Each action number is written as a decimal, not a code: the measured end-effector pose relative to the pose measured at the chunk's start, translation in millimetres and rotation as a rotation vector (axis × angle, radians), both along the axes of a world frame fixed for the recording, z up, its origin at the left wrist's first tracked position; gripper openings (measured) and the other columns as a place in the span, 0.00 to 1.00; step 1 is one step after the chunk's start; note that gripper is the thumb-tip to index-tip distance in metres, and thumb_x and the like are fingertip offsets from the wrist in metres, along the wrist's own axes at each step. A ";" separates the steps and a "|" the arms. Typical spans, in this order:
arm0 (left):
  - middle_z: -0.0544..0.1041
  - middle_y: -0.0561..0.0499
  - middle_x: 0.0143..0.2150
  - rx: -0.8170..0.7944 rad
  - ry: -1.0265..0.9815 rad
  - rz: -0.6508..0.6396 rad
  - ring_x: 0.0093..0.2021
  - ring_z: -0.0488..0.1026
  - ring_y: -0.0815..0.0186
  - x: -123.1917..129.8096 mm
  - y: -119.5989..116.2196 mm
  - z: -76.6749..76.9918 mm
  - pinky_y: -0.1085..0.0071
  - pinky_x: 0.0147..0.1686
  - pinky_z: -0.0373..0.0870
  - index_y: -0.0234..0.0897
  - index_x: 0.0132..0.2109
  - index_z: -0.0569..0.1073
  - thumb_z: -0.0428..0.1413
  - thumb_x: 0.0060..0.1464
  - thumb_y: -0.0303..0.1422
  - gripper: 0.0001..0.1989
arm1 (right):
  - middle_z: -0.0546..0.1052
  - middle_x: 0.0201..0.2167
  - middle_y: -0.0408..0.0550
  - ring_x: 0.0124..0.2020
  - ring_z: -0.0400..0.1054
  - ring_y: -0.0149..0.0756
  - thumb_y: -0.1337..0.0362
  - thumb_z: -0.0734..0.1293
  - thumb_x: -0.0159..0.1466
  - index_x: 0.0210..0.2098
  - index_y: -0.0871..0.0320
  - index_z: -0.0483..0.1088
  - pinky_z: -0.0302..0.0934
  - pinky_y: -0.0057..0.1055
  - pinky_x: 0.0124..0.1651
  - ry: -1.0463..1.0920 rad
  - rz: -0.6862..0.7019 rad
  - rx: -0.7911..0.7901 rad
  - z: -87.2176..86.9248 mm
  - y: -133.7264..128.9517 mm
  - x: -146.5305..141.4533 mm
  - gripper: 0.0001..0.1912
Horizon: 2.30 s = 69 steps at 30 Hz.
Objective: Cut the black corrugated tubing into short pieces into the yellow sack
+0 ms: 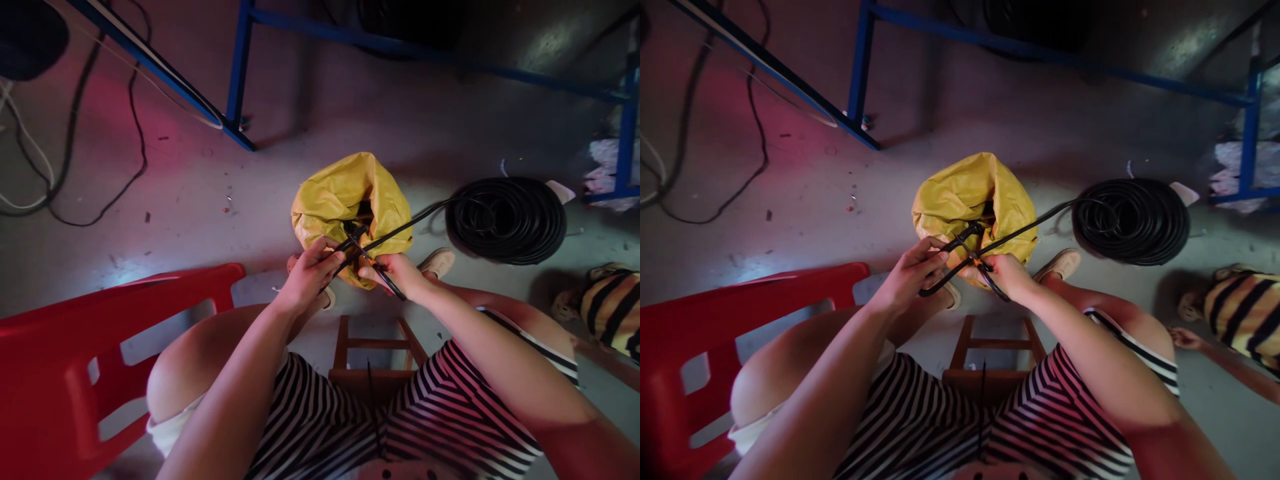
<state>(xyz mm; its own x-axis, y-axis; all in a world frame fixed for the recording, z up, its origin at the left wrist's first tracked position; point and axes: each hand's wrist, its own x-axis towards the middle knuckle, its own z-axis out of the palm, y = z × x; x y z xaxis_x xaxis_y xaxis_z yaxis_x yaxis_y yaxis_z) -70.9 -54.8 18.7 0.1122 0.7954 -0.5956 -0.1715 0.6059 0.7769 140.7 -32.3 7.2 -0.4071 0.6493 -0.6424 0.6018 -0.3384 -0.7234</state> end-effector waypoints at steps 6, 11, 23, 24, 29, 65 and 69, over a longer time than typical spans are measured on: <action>0.56 0.64 0.21 0.010 -0.005 -0.001 0.19 0.50 0.77 0.9 0.4 1.4 0.76 0.19 0.42 0.39 0.38 0.66 0.65 0.54 0.43 0.17 | 0.64 0.13 0.40 0.17 0.59 0.32 0.24 0.66 0.53 0.21 0.54 0.62 0.45 0.29 0.22 0.028 -0.013 -0.017 -1.5 -0.2 1.7 0.38; 0.58 0.63 0.21 0.006 0.038 0.001 0.19 0.50 0.77 2.9 1.1 0.0 0.76 0.19 0.43 0.39 0.38 0.68 0.65 0.53 0.41 0.16 | 0.64 0.13 0.40 0.17 0.58 0.32 0.25 0.67 0.54 0.22 0.54 0.62 0.45 0.28 0.23 -0.002 -0.027 -0.031 -7.3 -2.2 5.4 0.37; 0.69 0.56 0.28 0.049 0.121 -0.063 0.26 0.62 0.72 -11.5 0.0 27.7 0.75 0.25 0.57 0.37 0.40 0.73 0.63 0.56 0.39 0.12 | 0.71 0.24 0.46 0.26 0.62 0.36 0.34 0.72 0.59 0.30 0.56 0.70 0.47 0.31 0.31 -0.235 0.039 0.379 19.0 2.3 10.3 0.30; 0.71 0.54 0.30 0.071 0.135 -0.103 0.28 0.65 0.70 -13.1 0.3 28.8 0.75 0.26 0.59 0.37 0.41 0.74 0.63 0.57 0.39 0.11 | 0.71 0.24 0.45 0.26 0.62 0.35 0.34 0.72 0.59 0.31 0.56 0.70 0.49 0.30 0.31 -0.168 -0.007 0.378 20.6 2.2 10.5 0.30; 0.79 0.47 0.36 0.218 0.158 -0.401 0.37 0.73 0.63 -2.8 2.8 30.0 0.69 0.37 0.67 0.35 0.42 0.76 0.60 0.61 0.39 0.11 | 0.72 0.28 0.43 0.30 0.64 0.34 0.36 0.76 0.54 0.30 0.57 0.68 0.56 0.28 0.34 0.139 -0.226 0.248 26.0 -0.8 4.7 0.30; 0.65 0.55 0.28 0.275 0.238 -0.055 0.30 0.60 0.69 -16.1 15.1 20.6 0.73 0.31 0.59 0.36 0.35 0.72 0.61 0.57 0.58 0.26 | 0.73 0.30 0.45 0.30 0.68 0.35 0.35 0.72 0.60 0.42 0.59 0.72 0.64 0.34 0.38 0.533 -0.216 -0.153 51.6 3.3 40.9 0.32; 0.68 0.54 0.30 0.286 0.281 -0.048 0.31 0.62 0.68 -18.2 14.2 22.3 0.73 0.32 0.61 0.36 0.38 0.74 0.61 0.59 0.54 0.23 | 0.69 0.33 0.44 0.36 0.64 0.35 0.34 0.71 0.60 0.39 0.58 0.69 0.58 0.32 0.41 0.411 -0.183 -0.192 43.2 -9.0 17.6 0.31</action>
